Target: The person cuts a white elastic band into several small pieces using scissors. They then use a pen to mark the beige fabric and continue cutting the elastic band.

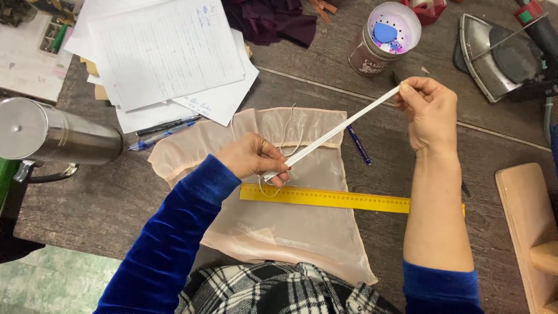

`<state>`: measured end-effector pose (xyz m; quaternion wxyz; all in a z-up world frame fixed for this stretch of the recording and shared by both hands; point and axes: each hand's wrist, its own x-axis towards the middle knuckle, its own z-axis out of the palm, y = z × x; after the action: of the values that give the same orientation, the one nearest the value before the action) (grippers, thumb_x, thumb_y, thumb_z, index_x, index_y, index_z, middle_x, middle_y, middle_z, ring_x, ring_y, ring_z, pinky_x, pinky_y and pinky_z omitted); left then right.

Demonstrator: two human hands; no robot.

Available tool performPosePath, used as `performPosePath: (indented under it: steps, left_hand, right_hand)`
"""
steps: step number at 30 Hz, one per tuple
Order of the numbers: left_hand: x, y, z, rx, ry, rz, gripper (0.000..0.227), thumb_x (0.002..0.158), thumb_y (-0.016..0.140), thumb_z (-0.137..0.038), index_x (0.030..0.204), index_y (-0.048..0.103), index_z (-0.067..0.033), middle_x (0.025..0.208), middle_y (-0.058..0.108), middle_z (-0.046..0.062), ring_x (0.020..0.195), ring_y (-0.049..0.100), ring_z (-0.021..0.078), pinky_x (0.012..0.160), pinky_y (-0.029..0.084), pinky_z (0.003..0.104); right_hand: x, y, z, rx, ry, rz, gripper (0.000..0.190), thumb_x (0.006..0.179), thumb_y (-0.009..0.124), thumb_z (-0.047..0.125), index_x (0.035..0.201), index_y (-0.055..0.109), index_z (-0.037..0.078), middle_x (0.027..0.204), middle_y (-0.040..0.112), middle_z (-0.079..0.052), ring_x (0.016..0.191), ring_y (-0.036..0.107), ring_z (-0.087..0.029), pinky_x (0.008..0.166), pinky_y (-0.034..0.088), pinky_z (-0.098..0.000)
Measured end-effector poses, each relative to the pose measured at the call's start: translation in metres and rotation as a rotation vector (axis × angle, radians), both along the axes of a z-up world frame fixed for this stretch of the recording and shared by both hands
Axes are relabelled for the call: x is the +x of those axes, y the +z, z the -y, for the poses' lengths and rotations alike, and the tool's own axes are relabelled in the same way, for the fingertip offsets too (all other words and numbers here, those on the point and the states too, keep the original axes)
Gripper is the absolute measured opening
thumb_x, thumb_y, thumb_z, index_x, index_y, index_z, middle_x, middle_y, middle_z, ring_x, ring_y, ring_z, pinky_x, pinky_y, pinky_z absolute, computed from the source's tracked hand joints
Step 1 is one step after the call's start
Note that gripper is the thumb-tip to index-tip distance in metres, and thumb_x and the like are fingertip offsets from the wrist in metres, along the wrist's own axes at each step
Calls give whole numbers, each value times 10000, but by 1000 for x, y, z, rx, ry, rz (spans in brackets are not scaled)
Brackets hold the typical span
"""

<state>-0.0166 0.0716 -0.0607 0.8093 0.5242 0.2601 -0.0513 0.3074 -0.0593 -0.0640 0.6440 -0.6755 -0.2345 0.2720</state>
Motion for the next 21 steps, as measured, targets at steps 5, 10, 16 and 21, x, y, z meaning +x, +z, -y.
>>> performPosePath:
  steps: [5, 10, 16, 21]
  left_hand:
    - [1, 15, -2, -63, -16, -181, 146, 835, 675, 24, 944, 699, 119, 855, 735, 218, 686, 718, 242, 690, 613, 281]
    - [-1, 11, 0, -47, -16, -208, 158, 831, 679, 23, 953, 698, 122, 849, 738, 215, 686, 718, 238, 700, 613, 280]
    - [-7, -18, 2, 127, -23, -81, 229, 796, 732, -22, 979, 693, 110, 779, 719, 200, 696, 726, 236, 663, 595, 298]
    - [-16, -10, -1, 503, -37, -314, 276, 726, 820, -181, 950, 796, -23, 749, 724, 148, 699, 634, 177, 676, 534, 281]
  right_hand:
    - [-1, 8, 6, -62, -6, -46, 56, 903, 695, 71, 938, 652, 65, 770, 647, -30, 682, 633, -88, 664, 548, -170]
    - [-5, 3, 10, -101, -23, -47, 44, 905, 692, 64, 930, 657, 72, 775, 649, -25, 682, 620, -86, 670, 538, -173]
    - [-1, -21, 16, 3, -74, 2, 78, 889, 679, 32, 955, 653, 65, 792, 644, -20, 694, 666, -93, 635, 537, -157]
    - [-27, -4, 21, 196, -7, -56, 96, 880, 677, 38, 956, 619, 29, 867, 644, -74, 789, 651, -136, 728, 542, -216]
